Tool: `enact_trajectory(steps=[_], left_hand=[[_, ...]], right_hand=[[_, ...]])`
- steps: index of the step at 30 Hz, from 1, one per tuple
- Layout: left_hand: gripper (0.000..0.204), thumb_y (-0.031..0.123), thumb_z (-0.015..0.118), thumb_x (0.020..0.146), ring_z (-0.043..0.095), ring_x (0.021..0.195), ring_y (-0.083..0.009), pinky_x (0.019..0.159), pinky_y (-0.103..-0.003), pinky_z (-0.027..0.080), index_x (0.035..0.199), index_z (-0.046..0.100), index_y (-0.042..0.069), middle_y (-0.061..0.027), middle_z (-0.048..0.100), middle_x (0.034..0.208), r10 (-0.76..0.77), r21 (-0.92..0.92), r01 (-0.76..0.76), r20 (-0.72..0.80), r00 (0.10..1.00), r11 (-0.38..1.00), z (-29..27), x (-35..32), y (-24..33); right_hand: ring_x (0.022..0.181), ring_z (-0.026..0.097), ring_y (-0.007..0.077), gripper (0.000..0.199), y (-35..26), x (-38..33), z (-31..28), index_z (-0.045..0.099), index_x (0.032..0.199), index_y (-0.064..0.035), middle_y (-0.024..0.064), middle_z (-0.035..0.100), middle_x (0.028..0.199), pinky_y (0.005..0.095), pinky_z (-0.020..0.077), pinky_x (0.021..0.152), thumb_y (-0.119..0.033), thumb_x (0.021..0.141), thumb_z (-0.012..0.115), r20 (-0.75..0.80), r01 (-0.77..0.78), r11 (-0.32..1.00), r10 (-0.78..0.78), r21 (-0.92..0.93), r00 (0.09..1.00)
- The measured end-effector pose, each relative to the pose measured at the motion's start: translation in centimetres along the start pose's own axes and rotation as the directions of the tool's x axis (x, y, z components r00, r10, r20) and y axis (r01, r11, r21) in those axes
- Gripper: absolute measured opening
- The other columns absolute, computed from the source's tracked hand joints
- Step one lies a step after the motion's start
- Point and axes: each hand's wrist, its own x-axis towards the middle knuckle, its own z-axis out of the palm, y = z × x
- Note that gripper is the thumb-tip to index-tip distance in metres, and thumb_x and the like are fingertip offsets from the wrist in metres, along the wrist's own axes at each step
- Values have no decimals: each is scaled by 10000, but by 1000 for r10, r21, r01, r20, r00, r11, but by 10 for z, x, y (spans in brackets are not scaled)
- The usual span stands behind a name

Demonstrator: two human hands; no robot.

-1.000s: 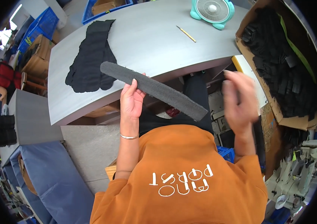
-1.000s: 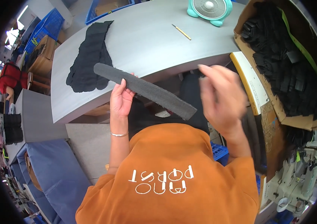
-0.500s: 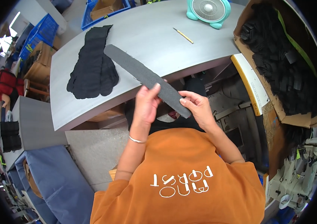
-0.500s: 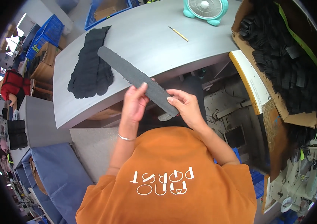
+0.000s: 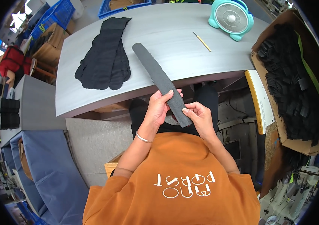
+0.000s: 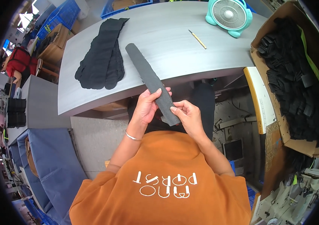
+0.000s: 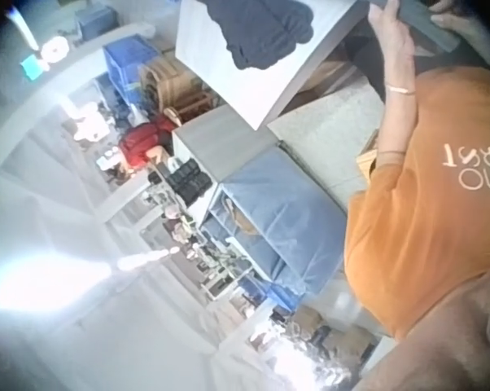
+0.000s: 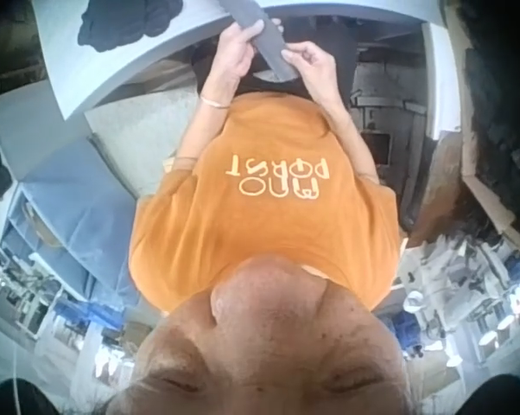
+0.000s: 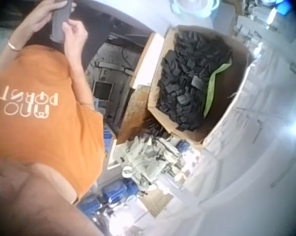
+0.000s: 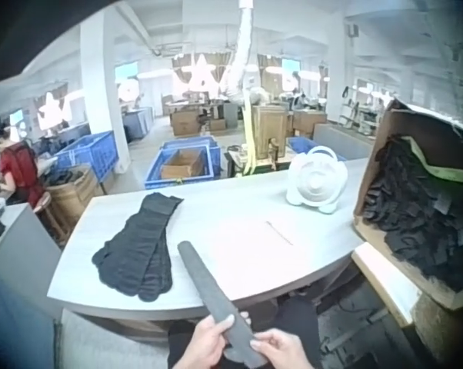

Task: Measuring, cutting, and assembling fabric sleeves onto foam straps in a manufacturing setting.

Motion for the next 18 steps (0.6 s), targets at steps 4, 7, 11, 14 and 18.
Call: enact_trajectory(steps=[4,7,11,14,18], left_hand=[[281,121,616,950,646,1078,-267,923,-399,549,1180,562,-31,-198,643,1192,-36,-4,36,4,999,999,4,8,-5],[292,120,595,960,654,1052,-253,894,-392,560,1202,547,-36,-177,652,1170,-36,-26,36,12,999,999,10,20,-6],[290,125,583,970,651,1056,-248,901,-388,557,1210,541,-33,-171,648,1182,-14,-46,15,15,1000,999,7,34,-2],[289,133,578,975,651,1054,-246,906,-388,555,1212,540,-29,-172,648,1183,-17,-60,16,-18,1000,998,3,42,5],[316,133,591,972,632,1110,-271,950,-410,539,1227,527,-41,-197,635,1201,-18,-79,14,-40,999,997,-2,47,8]], right_hand=[[788,611,44,134,5,-1,-2,630,1027,32,36,690,906,204,496,730,-67,936,640,-22,-70,998,70,12,997],[792,622,55,183,8,6,-6,622,1083,38,42,690,910,208,515,694,-87,950,622,5,-73,995,72,67,997],[784,641,78,246,0,12,-6,599,1162,42,58,695,921,217,539,641,-98,960,604,70,-206,968,198,142,978],[757,688,137,305,-3,19,-7,556,1222,55,105,705,947,229,562,613,-95,959,599,138,-238,961,219,138,966],[753,700,155,304,6,30,-7,550,1212,63,120,707,933,230,566,609,-91,956,604,141,-273,944,250,184,958]])
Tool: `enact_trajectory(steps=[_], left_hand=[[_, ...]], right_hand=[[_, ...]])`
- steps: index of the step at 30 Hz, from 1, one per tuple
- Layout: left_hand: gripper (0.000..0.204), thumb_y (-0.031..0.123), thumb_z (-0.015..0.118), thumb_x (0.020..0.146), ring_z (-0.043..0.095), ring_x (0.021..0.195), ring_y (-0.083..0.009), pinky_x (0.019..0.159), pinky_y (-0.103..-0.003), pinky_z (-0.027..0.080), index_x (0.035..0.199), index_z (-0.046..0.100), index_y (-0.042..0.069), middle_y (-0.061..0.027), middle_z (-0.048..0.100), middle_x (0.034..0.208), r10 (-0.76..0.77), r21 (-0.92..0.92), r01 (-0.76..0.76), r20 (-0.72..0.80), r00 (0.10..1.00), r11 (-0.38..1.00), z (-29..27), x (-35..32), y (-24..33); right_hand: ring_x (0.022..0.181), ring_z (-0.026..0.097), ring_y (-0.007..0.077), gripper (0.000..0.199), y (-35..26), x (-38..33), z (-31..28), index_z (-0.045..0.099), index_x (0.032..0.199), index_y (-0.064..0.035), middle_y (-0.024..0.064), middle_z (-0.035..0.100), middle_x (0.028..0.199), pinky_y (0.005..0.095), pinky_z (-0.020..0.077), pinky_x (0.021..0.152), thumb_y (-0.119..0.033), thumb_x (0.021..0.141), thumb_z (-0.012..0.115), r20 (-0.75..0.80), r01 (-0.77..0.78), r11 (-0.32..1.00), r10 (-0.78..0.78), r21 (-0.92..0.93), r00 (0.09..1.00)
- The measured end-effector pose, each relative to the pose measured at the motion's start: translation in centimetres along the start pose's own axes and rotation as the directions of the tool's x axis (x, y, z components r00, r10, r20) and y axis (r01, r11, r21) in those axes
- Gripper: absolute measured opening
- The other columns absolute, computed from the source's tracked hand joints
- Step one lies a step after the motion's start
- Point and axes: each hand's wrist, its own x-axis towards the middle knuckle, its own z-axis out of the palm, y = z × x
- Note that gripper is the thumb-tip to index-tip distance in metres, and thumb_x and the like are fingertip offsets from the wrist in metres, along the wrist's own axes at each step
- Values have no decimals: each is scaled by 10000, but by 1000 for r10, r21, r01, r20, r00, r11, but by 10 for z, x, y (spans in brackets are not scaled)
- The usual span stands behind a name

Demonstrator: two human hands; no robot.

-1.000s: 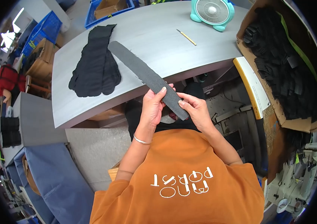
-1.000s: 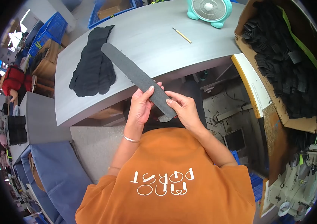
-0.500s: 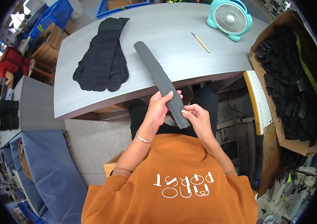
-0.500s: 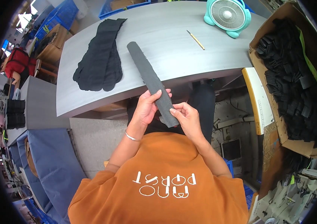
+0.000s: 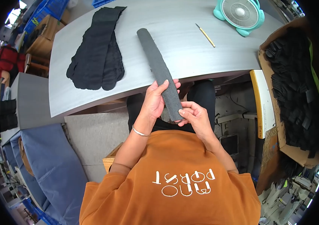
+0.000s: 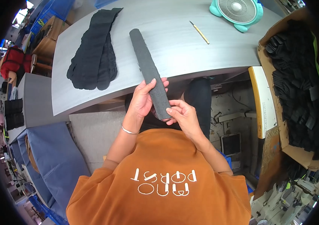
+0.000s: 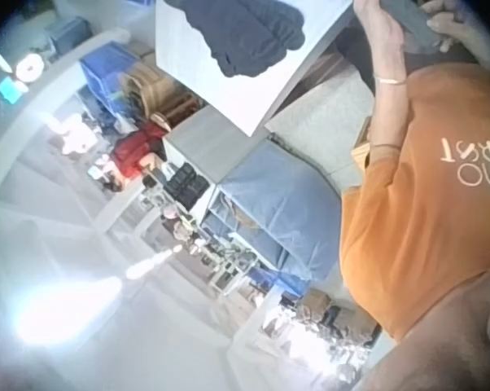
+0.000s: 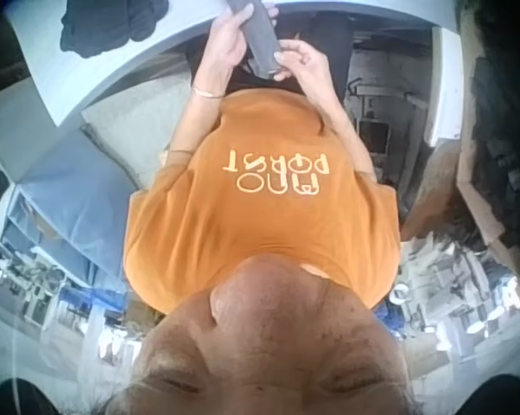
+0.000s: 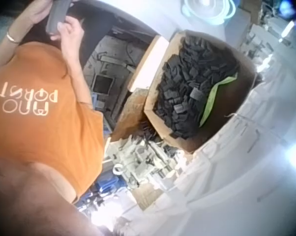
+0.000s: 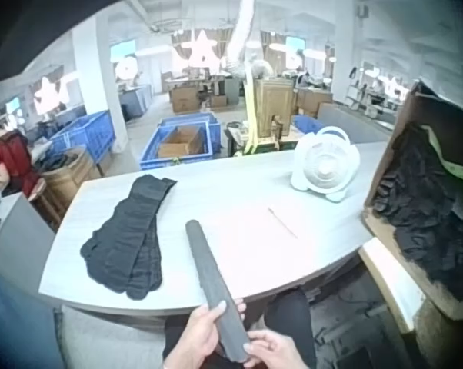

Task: Measuring, cutting, and assembling fabric sleeves onto foam straps in a manufacturing setting.

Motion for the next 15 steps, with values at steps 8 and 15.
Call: enact_trajectory(steps=[8,15], left_hand=[[315,147,593,974,635,1104,-272,944,-413,547,1222,529,-37,-201,635,1195,-35,-13,35,-31,999,999,-8,4,-2],[265,136,541,999,655,1049,-257,888,-390,565,1219,529,-13,-180,650,1162,5,-24,-6,-51,999,1000,-13,11,3]], right_hand=[[756,703,157,298,2,10,-3,551,1203,54,119,705,915,233,568,625,-114,962,603,45,-67,998,67,-14,997],[771,699,152,293,1,10,-7,572,1199,41,102,694,936,241,558,652,-148,976,587,32,-134,990,136,-43,990]])
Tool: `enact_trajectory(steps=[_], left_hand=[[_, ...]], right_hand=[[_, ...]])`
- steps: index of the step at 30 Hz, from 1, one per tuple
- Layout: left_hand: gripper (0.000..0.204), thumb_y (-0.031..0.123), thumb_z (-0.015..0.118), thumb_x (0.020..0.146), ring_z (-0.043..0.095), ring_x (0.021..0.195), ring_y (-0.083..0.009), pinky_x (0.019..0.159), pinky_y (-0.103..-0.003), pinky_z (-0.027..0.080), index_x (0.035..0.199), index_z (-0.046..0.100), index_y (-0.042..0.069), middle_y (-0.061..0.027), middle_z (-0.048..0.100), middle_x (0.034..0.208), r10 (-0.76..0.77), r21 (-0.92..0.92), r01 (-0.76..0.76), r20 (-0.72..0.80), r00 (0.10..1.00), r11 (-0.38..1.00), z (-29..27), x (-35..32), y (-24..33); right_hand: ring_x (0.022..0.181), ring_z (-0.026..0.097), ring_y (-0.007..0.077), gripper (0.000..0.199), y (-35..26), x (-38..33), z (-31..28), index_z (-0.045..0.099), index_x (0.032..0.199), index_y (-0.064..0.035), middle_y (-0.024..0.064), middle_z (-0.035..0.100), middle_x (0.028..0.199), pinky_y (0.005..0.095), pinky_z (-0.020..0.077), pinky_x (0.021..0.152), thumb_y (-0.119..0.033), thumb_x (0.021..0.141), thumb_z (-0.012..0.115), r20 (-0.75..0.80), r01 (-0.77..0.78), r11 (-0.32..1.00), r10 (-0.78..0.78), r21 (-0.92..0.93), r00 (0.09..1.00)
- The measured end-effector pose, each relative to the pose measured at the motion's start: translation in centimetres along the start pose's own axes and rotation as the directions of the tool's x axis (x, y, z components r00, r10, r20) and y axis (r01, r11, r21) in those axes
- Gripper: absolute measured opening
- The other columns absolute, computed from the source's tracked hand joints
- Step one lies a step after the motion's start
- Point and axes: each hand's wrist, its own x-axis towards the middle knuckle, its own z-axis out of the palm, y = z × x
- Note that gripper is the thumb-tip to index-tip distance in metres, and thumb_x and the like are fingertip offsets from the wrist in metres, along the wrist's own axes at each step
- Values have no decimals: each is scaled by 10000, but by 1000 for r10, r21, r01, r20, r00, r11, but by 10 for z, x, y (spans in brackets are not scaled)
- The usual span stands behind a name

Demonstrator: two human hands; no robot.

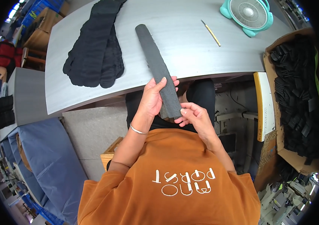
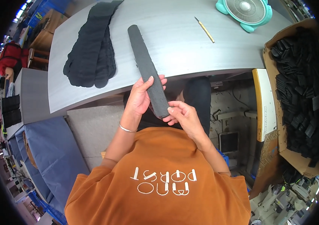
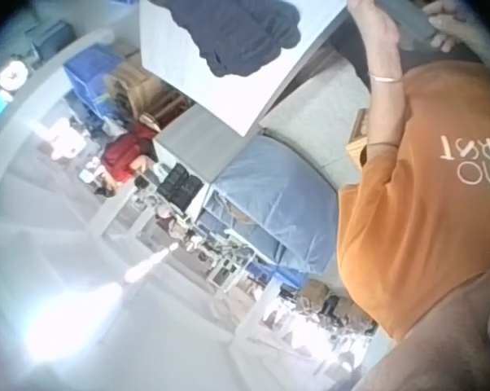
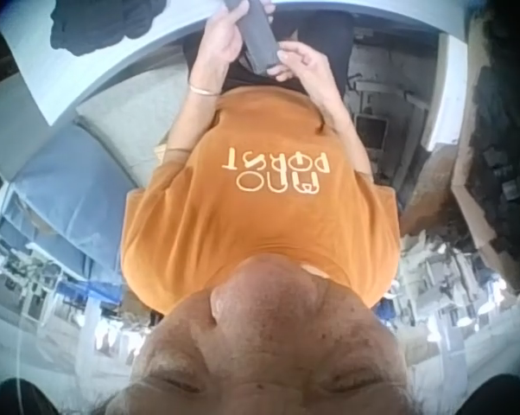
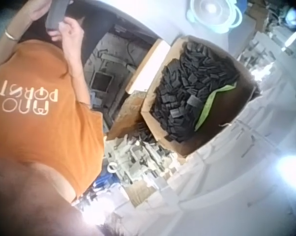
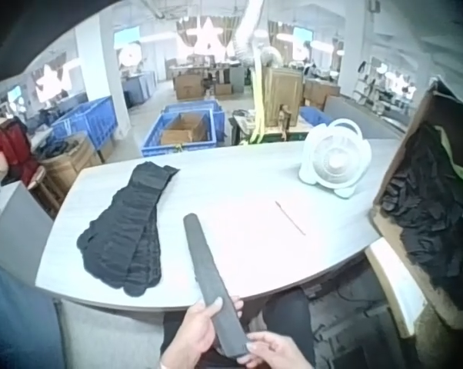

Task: Measuring, cutting, and assembling fabric sleeves onto foam straps in a manufacturing setting.

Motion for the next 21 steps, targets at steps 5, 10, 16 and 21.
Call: enact_trajectory(steps=[5,10,16,21], left_hand=[[245,135,546,997,665,1014,-253,867,-386,572,1194,534,-9,-174,659,1128,-2,2,2,-18,1000,1000,-2,2,1],[224,150,567,991,678,945,-230,833,-371,577,1165,545,10,-148,674,1063,-23,24,23,-10,1000,999,-10,-3,2],[233,148,597,975,681,929,-206,820,-364,578,1170,542,34,-119,675,1043,-19,92,18,7,1000,996,-3,-6,-3],[248,146,591,977,682,922,-208,813,-359,579,1187,531,28,-121,674,1049,-22,101,19,33,999,995,10,-13,-7]], right_hand=[[790,667,134,287,-16,-3,-9,590,1201,23,107,686,1009,243,531,676,-157,977,584,-139,128,992,-130,-23,982],[749,653,199,336,-85,-45,10,537,1266,2,165,664,1070,267,515,650,-145,966,570,-4,556,828,-558,-73,830],[927,587,214,449,-159,-79,36,495,1306,-101,69,662,1005,312,548,607,-181,906,682,303,919,327,-918,219,255],[832,567,179,369,-168,-77,82,521,1263,-82,52,643,934,269,517,602,-168,928,648,133,968,133,-985,211,107]])
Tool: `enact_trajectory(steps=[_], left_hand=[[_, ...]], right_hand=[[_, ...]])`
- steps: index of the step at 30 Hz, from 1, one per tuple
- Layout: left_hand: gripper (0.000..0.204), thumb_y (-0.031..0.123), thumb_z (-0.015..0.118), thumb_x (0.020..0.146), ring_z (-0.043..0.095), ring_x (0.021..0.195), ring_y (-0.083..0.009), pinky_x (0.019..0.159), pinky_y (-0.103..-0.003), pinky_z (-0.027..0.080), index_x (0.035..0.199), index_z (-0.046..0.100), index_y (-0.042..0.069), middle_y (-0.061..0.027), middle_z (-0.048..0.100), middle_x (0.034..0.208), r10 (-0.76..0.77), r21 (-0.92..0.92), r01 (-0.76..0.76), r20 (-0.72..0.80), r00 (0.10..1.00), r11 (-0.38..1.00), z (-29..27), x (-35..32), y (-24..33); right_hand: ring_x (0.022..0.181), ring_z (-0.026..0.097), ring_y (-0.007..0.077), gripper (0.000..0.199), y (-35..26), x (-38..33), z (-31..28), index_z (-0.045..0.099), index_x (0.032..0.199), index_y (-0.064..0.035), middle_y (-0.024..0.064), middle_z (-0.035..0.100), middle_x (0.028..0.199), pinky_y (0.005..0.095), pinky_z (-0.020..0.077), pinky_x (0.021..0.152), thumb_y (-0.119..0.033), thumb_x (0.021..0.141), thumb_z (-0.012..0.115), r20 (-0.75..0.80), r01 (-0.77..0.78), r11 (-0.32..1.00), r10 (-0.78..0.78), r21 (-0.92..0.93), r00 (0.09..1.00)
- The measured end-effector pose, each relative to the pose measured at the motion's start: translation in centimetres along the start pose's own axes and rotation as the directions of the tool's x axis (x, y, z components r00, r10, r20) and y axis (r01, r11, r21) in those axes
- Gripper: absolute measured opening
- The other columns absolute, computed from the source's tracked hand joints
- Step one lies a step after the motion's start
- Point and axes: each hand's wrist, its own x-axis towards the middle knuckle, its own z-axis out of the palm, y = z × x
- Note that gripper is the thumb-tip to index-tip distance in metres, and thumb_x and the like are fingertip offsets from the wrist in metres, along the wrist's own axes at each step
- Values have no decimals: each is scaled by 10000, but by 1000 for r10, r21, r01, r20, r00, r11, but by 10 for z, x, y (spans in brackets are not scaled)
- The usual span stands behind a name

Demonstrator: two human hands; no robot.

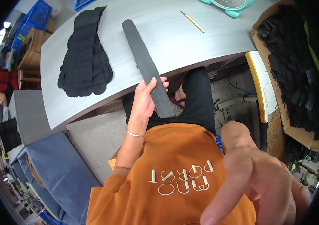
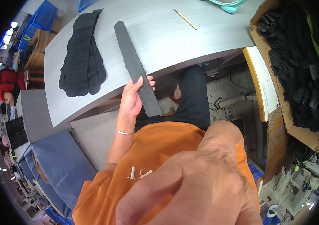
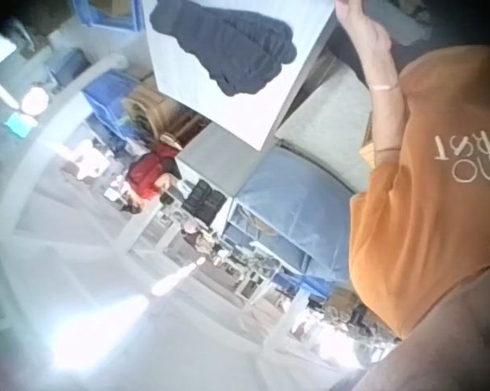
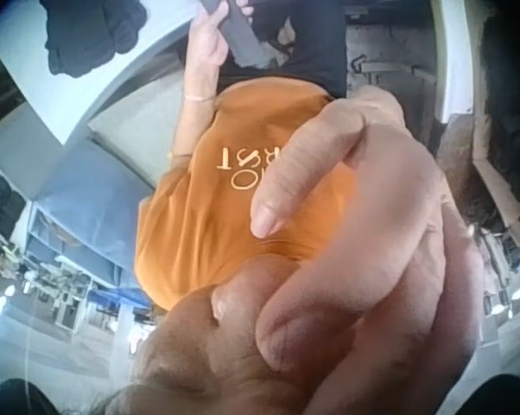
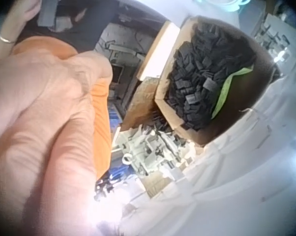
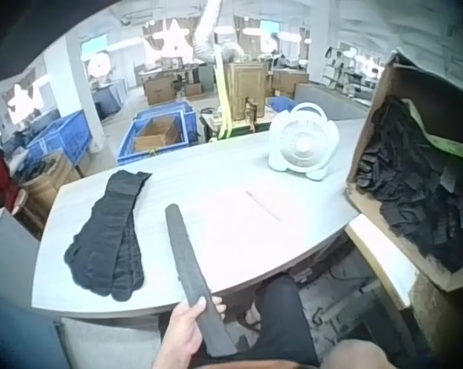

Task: Measuring, cutting, and assembling fabric sleeves onto foam straps in a manufacturing setting.

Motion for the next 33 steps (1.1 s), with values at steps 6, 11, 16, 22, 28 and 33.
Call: enact_trajectory(steps=[6,11,16,22,28,33], left_hand=[[272,161,603,972,682,919,-206,798,-354,578,1195,535,22,-124,669,1063,38,24,-37,-14,999,999,-12,-19,6],[270,170,609,969,681,907,-202,791,-345,574,1182,540,19,-126,673,1052,72,5,-72,20,997,997,-11,-31,8],[242,172,602,972,680,893,-197,773,-336,564,1141,551,7,-118,678,1037,134,15,-134,-3,991,991,-7,-42,14],[249,171,588,980,674,916,-209,785,-332,558,1169,540,16,-133,672,1049,148,16,-147,-55,988,989,-16,-11,43],[239,172,586,977,668,925,-200,767,-332,549,1150,547,12,-131,672,1059,274,80,-271,-31,961,959,16,97,122],[239,178,579,982,667,906,-192,711,-325,554,1141,538,4,-125,671,1045,392,70,-388,-62,918,919,26,235,176]], right_hand=[[718,543,138,280,-11,5,41,552,1212,-59,31,621,849,218,480,596,-152,953,608,-110,245,969,-240,29,965],[623,523,103,218,-23,13,75,579,1169,-40,13,603,778,175,449,592,-138,975,574,-167,428,902,-415,48,894],[890,531,182,643,-56,12,-2,392,1396,-33,50,595,987,278,506,658,-306,899,695,194,190,980,-177,-53,965],[728,584,171,394,-3,24,-34,487,1298,41,135,635,906,270,510,644,-4,906,499,-122,-183,866,142,-465,982],[789,621,97,222,119,88,-105,660,1120,1,50,672,949,233,511,651,-95,920,639,-280,-573,620,510,-536,813],[772,617,93,205,254,134,-190,668,1098,-6,29,669,909,238,509,648,-113,936,603,-266,-599,520,578,-609,771]])
